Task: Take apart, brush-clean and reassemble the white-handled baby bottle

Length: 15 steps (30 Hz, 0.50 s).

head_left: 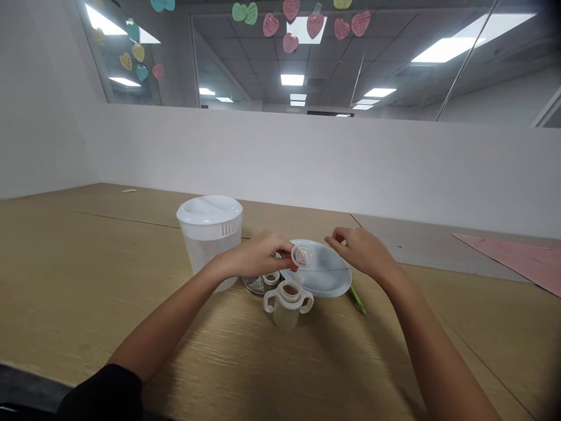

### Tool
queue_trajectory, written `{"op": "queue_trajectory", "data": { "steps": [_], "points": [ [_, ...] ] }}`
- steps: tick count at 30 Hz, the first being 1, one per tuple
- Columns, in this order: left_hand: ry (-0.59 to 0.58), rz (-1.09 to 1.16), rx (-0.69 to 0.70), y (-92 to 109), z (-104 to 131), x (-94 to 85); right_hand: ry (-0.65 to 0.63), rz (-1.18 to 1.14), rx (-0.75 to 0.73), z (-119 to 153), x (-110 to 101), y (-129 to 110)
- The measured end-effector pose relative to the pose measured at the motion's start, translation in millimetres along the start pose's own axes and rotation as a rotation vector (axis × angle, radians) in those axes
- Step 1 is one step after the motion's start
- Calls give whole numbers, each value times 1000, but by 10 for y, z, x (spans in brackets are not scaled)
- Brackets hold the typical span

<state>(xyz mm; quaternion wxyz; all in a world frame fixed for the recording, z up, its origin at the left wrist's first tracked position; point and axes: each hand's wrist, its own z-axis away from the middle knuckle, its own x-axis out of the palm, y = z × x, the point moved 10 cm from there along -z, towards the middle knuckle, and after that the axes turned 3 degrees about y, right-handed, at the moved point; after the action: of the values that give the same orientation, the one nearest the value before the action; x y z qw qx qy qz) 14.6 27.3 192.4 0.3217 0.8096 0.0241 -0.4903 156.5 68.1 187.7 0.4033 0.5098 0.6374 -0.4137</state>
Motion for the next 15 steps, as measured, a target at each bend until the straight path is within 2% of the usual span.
{"op": "queue_trajectory", "data": {
  "steps": [9,15],
  "points": [
    [77,-24,0,104,50,-115,63,-20,-21,74,-178,-57],
    [-121,-31,-15,57,102,111,112,-76,-41,188,-354,-146]
  ]
}}
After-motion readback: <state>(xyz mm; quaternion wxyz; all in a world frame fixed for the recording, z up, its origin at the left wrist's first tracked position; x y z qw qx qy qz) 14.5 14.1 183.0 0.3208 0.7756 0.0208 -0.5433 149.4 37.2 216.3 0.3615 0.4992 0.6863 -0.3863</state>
